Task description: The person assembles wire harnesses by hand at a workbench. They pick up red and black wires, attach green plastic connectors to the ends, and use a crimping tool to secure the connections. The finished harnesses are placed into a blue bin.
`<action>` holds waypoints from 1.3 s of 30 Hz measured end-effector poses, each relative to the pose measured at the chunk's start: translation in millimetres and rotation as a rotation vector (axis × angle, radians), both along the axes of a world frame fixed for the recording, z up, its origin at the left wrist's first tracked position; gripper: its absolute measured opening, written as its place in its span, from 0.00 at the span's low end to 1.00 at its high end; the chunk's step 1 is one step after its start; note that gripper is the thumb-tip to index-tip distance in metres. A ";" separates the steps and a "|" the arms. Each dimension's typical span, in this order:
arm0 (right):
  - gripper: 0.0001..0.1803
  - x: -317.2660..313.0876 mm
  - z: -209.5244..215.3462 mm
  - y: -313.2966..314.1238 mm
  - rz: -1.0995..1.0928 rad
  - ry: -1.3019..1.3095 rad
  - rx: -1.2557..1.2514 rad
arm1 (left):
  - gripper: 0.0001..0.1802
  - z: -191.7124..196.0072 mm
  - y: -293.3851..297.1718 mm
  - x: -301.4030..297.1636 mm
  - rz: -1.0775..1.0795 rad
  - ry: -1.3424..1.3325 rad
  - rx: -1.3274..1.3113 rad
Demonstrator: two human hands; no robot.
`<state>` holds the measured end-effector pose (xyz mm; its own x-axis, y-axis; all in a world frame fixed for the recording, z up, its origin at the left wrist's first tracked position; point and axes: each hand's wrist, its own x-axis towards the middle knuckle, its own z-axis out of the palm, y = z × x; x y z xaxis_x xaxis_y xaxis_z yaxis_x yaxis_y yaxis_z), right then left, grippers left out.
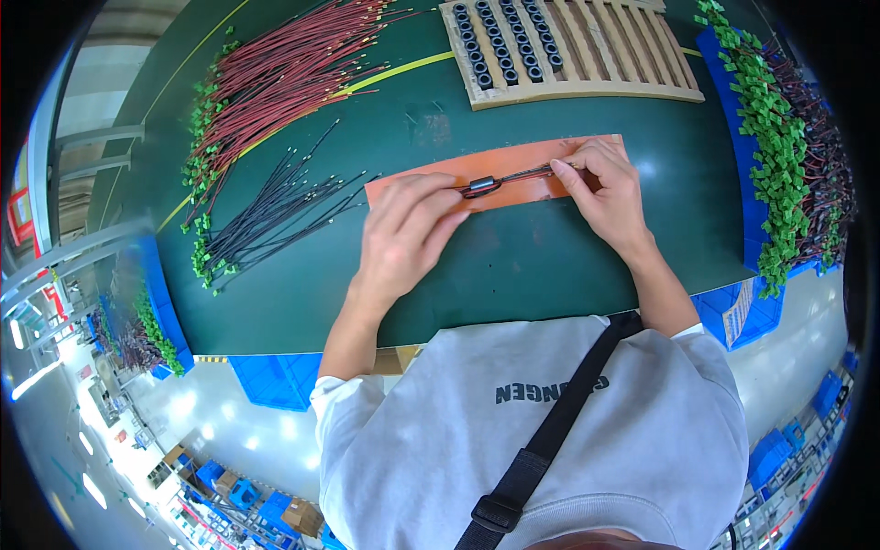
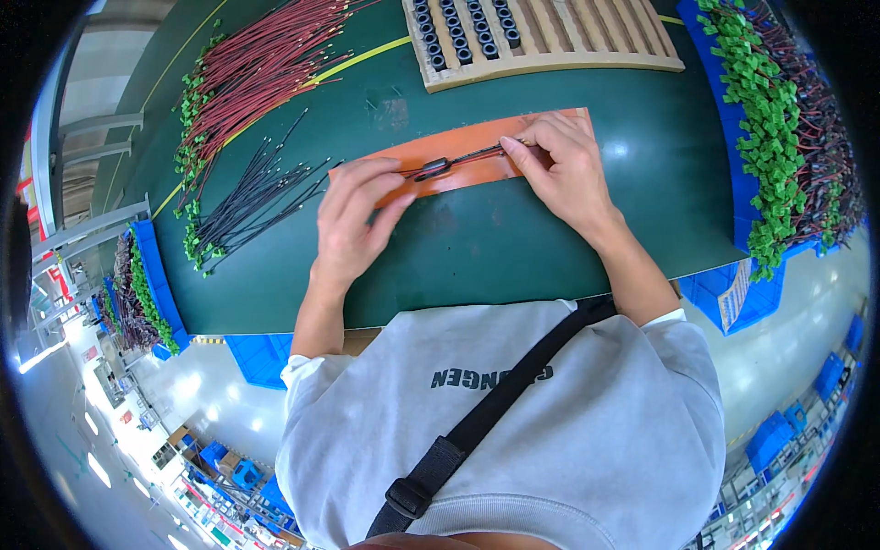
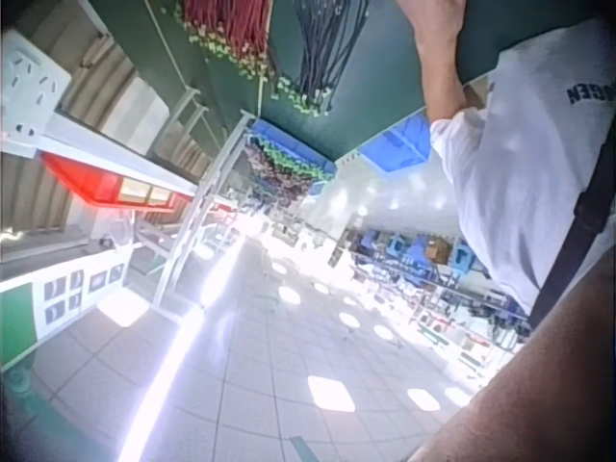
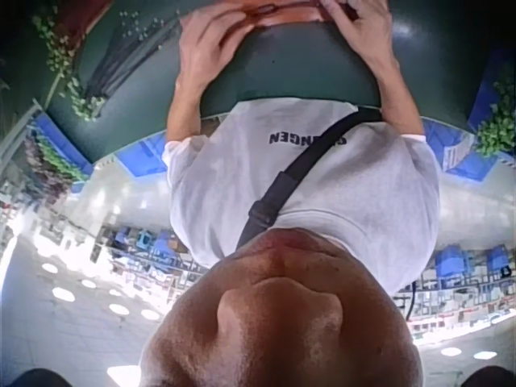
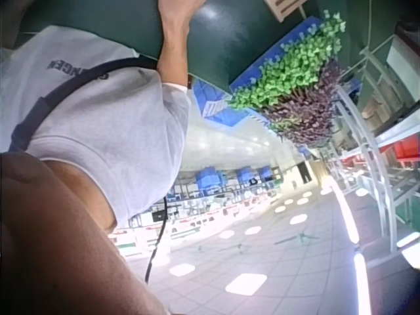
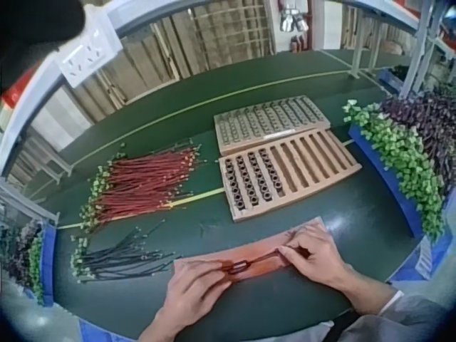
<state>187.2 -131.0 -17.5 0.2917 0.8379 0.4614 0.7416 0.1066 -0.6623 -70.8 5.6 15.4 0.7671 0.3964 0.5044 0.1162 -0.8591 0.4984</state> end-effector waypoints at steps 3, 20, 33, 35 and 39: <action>0.08 0.2 -3.1 -5.0 -0.024 -0.009 -0.108 | 0.15 -7.7 -5.8 15.4 0.002 0.040 0.006; 0.08 3.6 -12.9 -1.4 -0.020 -0.196 -0.041 | 0.08 -28.5 -11.6 54.3 0.008 0.070 0.027; 0.09 14.5 -13.4 -9.1 -0.082 -0.121 -0.085 | 0.12 -28.6 -12.8 79.4 0.045 0.037 -0.232; 0.09 15.2 -14.0 -9.0 -0.084 -0.108 -0.078 | 0.11 -28.9 -13.4 81.5 0.035 0.039 -0.240; 0.09 18.5 -9.6 -10.8 -0.110 -0.137 -0.127 | 0.11 -31.9 -17.2 87.7 0.000 0.019 -0.226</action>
